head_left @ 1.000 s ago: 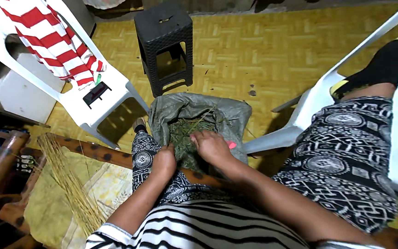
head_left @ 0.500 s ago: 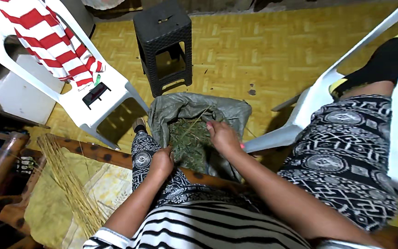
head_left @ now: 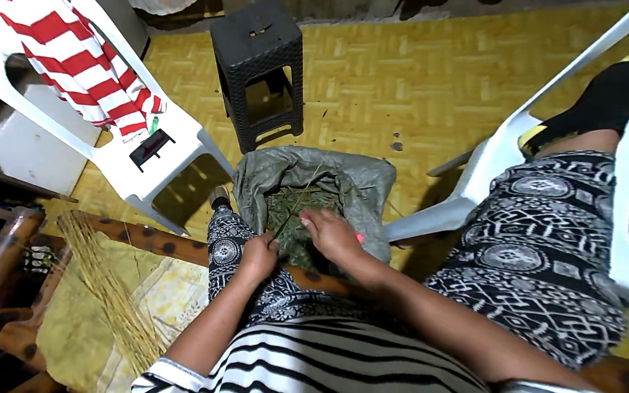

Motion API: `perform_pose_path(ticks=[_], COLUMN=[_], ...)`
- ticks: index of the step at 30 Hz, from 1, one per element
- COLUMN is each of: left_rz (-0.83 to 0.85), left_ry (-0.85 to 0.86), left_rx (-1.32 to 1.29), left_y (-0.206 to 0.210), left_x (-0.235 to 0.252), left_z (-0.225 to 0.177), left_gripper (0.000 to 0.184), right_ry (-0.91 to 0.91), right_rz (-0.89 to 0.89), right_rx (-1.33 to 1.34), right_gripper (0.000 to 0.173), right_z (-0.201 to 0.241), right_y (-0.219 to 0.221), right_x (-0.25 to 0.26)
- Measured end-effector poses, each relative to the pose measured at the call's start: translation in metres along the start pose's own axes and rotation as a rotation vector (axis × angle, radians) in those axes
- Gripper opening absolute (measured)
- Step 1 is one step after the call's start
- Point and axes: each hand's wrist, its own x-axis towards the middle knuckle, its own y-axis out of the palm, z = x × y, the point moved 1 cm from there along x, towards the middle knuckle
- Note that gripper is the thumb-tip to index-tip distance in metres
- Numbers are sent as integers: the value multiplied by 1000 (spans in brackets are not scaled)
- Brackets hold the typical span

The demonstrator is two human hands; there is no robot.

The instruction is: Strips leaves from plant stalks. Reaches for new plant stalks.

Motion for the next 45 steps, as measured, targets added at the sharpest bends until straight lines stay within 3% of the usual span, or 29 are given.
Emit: perform_pose_path(ticks=[11, 18, 27, 34, 41, 45], left_rz=[2, -89, -224, -330, -344, -337], left_ry=[10, 25, 93, 165, 180, 185], left_rx=[19, 278, 425, 446, 457, 467], left_y=[-6, 2, 11, 12, 18, 17], left_x=[-12, -7, -8, -10, -5, -6], left_z=[9, 0, 5, 15, 11, 11], left_gripper=[34, 41, 40, 39, 40, 40], right_ry=[132, -24, 0, 156, 13, -24], right_rz=[-226, 91, 33, -117, 152, 111], right_rx=[18, -40, -210, -153, -54, -162], right_gripper=[43, 45, 44, 43, 45, 44], right_z=[-29, 12, 2, -20, 22, 17], right_y=[-34, -15, -18, -34, -20, -14], right_x=[21, -6, 5, 16, -10, -7])
